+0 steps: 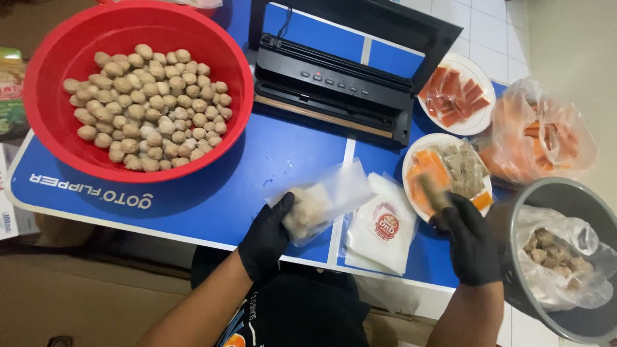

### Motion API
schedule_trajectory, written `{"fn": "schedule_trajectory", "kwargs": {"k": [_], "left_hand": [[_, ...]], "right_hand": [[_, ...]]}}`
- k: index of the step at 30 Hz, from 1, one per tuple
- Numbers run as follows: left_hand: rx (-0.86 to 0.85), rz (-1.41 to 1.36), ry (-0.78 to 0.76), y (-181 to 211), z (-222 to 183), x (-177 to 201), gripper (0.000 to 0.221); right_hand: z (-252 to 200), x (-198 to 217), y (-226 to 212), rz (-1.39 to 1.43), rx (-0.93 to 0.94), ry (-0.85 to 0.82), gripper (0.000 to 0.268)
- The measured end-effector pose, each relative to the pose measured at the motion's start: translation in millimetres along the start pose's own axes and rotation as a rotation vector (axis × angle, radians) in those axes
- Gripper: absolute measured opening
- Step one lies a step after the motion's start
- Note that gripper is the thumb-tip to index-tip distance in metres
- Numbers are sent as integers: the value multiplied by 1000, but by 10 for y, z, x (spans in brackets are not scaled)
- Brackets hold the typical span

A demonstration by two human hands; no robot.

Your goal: Vacuum sealing various food items like meatballs and sliced meat into small plastic bags using a vacuum sealer machine.

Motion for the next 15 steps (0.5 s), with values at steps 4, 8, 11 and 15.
{"fn": "schedule_trajectory", "kwargs": {"k": [4, 8, 11, 15], "left_hand": [[112, -43, -111, -241, 188, 163, 55], [69, 111, -215, -234, 108, 101, 64], [110, 196, -139, -234, 72, 172, 65], [50, 333, -127, -229, 149, 281, 55]], "right_hand": [[-46, -80, 82, 473, -38, -192, 16], [-99, 38, -80, 541, 10, -116, 16], [-83, 60, -163, 431, -94, -29, 15], [-127, 48, -285, 344, 20, -96, 18]]}}
Point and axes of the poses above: each hand's wrist, its own z-axis towards the middle knuckle, its own x-axis out of the back of the hand, y = z × x, the point moved 10 cm from there along z, towards the middle knuckle, and after that the axes turned 8 degrees about -z, right-handed, at the moved point
